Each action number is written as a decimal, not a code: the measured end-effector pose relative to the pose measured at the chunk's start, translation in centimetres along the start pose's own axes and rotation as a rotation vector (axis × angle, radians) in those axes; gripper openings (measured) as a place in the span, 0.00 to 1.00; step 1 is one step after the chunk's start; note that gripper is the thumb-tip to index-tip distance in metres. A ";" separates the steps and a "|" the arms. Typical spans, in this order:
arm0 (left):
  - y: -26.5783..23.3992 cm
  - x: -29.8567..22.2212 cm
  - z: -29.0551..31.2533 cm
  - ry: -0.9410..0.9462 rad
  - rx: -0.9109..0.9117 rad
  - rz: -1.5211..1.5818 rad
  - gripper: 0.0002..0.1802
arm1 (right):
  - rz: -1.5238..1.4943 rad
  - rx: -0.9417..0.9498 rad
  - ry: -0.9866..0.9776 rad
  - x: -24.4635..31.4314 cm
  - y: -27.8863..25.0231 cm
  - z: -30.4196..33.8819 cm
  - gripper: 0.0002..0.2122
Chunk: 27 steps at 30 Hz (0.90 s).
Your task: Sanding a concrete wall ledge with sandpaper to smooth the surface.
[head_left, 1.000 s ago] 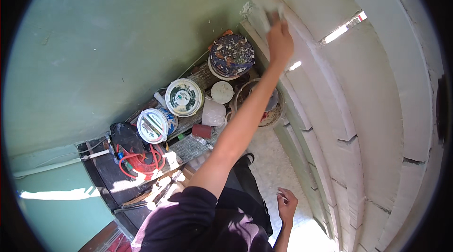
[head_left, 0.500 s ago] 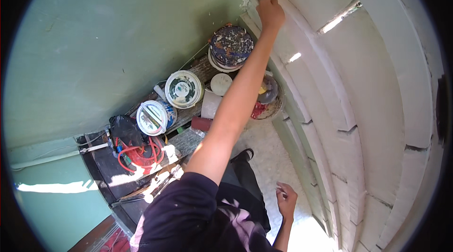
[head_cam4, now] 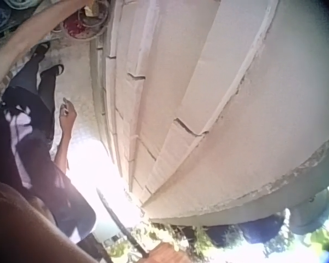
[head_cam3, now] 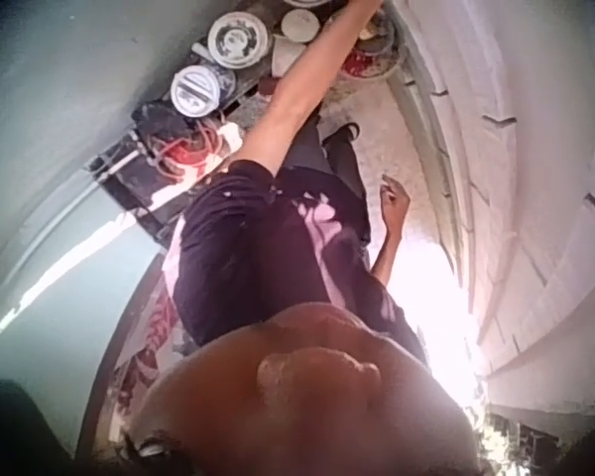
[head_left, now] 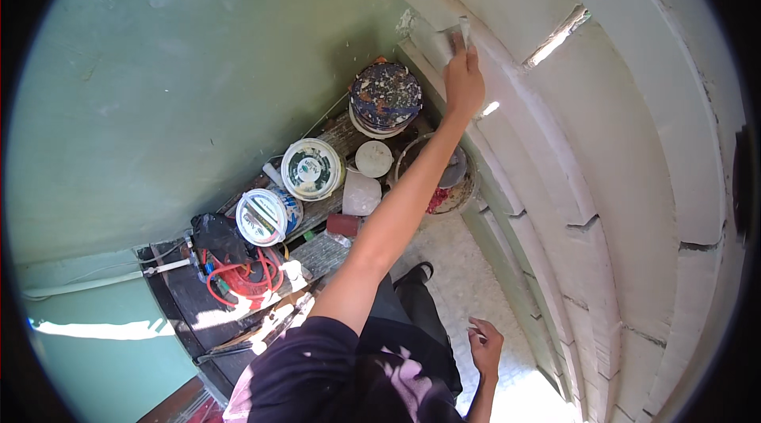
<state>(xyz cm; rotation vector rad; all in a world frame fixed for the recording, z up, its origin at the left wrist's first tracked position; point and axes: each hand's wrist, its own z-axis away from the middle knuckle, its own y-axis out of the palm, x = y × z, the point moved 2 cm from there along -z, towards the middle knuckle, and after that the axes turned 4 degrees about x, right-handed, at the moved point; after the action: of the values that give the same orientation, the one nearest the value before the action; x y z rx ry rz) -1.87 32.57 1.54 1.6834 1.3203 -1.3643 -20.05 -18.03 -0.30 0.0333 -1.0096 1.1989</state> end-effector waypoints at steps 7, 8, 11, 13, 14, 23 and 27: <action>-2.5 1.0 -7.4 -0.117 -0.085 -0.066 0.20 | -0.047 -0.048 0.041 0.5 -0.7 0.3 0.14; -2.6 0.6 -6.9 -0.201 -0.030 0.009 0.21 | -0.039 -0.044 0.045 0.0 -0.7 0.3 0.14; 0.0 -1.2 0.2 -0.075 0.020 0.055 0.20 | -0.067 -0.022 0.048 0.3 0.0 0.3 0.14; 0.6 0.1 -1.6 0.037 -0.107 -0.006 0.20 | -0.018 0.043 -0.003 1.0 -0.3 -0.6 0.15; 0.2 0.1 -2.5 0.141 -0.219 -0.069 0.20 | -0.016 0.051 0.000 1.4 -0.3 -0.7 0.15; 1.2 0.8 1.8 0.400 -0.218 -0.171 0.26 | -0.043 0.008 0.041 0.6 -0.2 -0.5 0.14; 0.3 -2.1 -2.4 -0.046 -0.026 -0.036 0.26 | -0.053 -0.017 0.045 0.6 0.0 0.2 0.14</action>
<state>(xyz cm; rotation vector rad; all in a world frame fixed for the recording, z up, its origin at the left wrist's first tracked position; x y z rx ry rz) -0.72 33.89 4.19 1.6087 1.3427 -1.3919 -20.14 -17.67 0.18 0.0195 -0.9734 1.1380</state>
